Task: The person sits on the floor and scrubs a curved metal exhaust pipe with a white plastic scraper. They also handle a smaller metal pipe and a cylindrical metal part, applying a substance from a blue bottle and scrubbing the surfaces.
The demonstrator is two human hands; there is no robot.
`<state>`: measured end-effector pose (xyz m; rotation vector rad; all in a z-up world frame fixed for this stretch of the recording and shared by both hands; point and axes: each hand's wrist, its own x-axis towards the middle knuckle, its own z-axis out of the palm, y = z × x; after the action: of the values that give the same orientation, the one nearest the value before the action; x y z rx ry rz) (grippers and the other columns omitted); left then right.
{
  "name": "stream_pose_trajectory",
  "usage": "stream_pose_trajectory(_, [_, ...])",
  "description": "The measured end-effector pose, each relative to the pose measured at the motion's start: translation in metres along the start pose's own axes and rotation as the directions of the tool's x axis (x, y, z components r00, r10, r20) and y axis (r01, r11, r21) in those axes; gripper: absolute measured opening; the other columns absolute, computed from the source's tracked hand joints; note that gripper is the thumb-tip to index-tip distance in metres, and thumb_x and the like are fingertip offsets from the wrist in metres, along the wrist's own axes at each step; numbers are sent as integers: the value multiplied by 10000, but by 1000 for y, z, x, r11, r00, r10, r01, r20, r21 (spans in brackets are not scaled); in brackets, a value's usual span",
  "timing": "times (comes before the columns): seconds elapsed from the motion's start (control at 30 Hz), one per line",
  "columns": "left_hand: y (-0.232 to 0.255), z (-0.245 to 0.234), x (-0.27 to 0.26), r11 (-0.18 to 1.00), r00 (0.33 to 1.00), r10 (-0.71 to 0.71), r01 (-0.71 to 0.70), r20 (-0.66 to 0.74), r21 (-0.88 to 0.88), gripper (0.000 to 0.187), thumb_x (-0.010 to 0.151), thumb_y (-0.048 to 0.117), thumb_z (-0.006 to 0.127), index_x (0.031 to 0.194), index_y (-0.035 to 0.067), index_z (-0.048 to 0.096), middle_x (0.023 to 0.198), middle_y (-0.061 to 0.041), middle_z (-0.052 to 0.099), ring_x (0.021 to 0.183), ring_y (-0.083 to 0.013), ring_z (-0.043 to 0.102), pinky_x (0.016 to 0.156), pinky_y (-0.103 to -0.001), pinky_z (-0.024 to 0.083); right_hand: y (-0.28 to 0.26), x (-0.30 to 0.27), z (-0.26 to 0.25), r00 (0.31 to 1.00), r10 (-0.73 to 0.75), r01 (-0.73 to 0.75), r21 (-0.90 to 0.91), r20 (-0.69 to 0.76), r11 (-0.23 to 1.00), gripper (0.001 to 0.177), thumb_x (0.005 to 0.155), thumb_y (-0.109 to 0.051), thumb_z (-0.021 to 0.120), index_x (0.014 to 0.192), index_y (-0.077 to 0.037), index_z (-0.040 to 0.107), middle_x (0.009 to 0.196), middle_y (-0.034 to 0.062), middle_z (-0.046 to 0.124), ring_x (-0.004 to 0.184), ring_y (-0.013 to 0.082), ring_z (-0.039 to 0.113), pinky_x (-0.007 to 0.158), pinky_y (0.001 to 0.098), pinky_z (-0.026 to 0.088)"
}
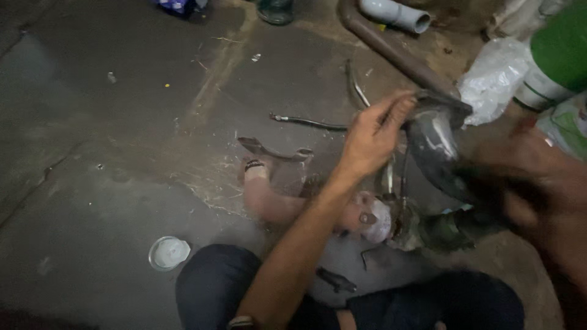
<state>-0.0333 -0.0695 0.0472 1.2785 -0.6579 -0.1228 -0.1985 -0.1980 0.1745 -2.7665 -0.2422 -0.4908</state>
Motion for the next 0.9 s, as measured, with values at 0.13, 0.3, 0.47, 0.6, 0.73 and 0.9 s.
stream_pose_trajectory(0.13, [3, -6, -2, 1000, 999, -22, 22, 36, -13, 522, 1077, 495, 517, 1326, 63, 671, 1171, -105, 765, 1119, -202, 715, 961, -330, 563, 20, 33, 6, 993, -86, 87, 2, -77, 996, 188, 895, 105, 648, 1040, -13, 675, 1014, 158, 719, 926, 240, 705, 828, 339, 555])
stream_pose_trajectory(0.3, [-1, -8, -1, 1000, 1000, -2, 2, 18, -1, 516, 1078, 490, 534, 1311, 57, 689, 1156, -122, 778, 1122, -201, 733, 955, -328, 579, 44, 22, 3, 994, -65, 85, 243, -88, 966, 243, 858, 139, 556, 1018, -2, 671, 1006, 137, 734, 865, 198, 699, 786, 335, 561])
stream_pose_trajectory(0.47, [-9, 0, -3, 997, 998, -29, 32, 47, -76, 529, 1073, 497, 504, 1325, 65, 676, 1096, -91, 763, 1029, -168, 719, 889, -311, 585, 63, -28, 10, 991, 119, -65, 546, -65, 835, 301, 824, 132, 524, 1014, -44, 677, 1001, 103, 699, 917, 179, 694, 811, 300, 562])
stream_pose_trajectory(0.6, [-7, -5, 2, 997, 997, 75, -75, 6, 4, 503, 1128, 486, 506, 1320, 50, 665, 1154, -91, 733, 1104, -151, 655, 969, -316, 532, 90, -8, 22, 994, -21, 66, 455, -103, 888, 214, 915, 110, 538, 995, -29, 679, 1008, 115, 725, 910, 186, 705, 819, 308, 569])
stream_pose_trajectory(0.73, [-6, -8, 0, 996, 997, -83, 82, 12, 22, 494, 1085, 477, 528, 1302, 69, 704, 986, -92, 708, 911, -134, 629, 814, -302, 536, 88, -18, 17, 998, -13, 36, 442, -55, 897, 236, 894, 96, 518, 959, -44, 697, 997, 105, 752, 835, 164, 717, 733, 305, 554])
stream_pose_trajectory(0.9, [-8, 3, 1, 994, 998, -42, 47, 45, -102, 491, 1071, 491, 516, 1295, 84, 676, 1079, -43, 711, 1029, -121, 679, 889, -295, 592, 80, -17, 4, 995, -77, 101, 551, -66, 829, 244, 889, 77, 483, 916, -99, 650, 952, 35, 708, 922, 146, 719, 850, 323, 605])
